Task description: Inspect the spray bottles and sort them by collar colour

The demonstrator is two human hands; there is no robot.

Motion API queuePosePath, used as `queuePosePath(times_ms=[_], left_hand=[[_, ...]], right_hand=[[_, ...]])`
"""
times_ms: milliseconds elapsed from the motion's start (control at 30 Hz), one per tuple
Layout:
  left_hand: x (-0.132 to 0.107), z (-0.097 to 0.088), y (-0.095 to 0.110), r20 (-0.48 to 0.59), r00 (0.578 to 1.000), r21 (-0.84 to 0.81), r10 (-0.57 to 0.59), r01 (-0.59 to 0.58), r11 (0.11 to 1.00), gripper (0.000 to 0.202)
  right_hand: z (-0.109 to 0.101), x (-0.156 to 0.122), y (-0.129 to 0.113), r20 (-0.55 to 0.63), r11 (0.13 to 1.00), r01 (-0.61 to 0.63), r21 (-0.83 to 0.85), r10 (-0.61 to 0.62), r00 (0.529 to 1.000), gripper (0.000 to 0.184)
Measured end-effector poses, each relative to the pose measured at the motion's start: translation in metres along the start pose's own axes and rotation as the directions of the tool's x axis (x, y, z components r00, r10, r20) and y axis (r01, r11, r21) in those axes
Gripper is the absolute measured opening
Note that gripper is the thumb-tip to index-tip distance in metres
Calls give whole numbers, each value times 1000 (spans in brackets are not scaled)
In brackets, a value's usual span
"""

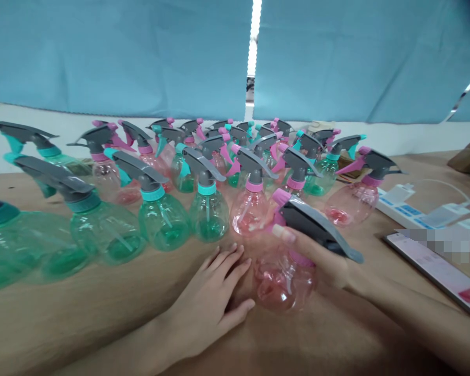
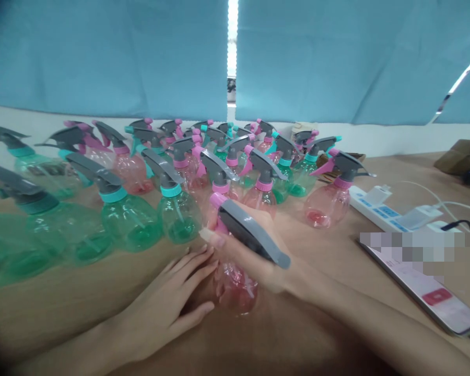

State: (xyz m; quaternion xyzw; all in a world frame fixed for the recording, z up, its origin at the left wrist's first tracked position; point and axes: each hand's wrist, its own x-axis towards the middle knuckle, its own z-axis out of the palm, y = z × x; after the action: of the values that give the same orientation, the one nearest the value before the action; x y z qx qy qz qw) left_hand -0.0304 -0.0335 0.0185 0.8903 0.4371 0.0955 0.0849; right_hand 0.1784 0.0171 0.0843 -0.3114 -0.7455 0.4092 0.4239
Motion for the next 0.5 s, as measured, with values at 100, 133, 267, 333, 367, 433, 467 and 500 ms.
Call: queuePosePath(times_ms=[100,133,267,333,367,433,467,500], left_hand=[[1,0,1,-5,1000,2,-4,4,1000,53],[1,0,1,-7,1000,1,-5,5,1000,52],[0,1,0,-28,1000,-6,-11,10,1000,54],[0,2,0,-42,999,-16,-10,9,1000,55],[-1,3,0,-48,999,-20,-7,6,1000,54],[-1,3,0,-50,999,-21,0,-1,1000,54],[-1,3,-1,-48,999,-16,5,-6,1000,54],[0,3,-1,-42,999,-9,9,-9,1000,54]], right_hand=[[-1,-1,2,27,997,-70,38,69,997,17],[-1,-2,2,6,997,-80,23,80,997,15],[-2,-1,0,4,999,-35,-9,35,999,12],[-1,1,-3,61,1000,31,4,-31,998,16],[-1,2,-4,80,998,66,9,-66,995,18],[0,3,-4,99,994,107,-2,-107,989,22],[0,2,-2,96,993,115,-12,-114,989,22],[0,2,0,97,993,111,-25,-108,989,23]])
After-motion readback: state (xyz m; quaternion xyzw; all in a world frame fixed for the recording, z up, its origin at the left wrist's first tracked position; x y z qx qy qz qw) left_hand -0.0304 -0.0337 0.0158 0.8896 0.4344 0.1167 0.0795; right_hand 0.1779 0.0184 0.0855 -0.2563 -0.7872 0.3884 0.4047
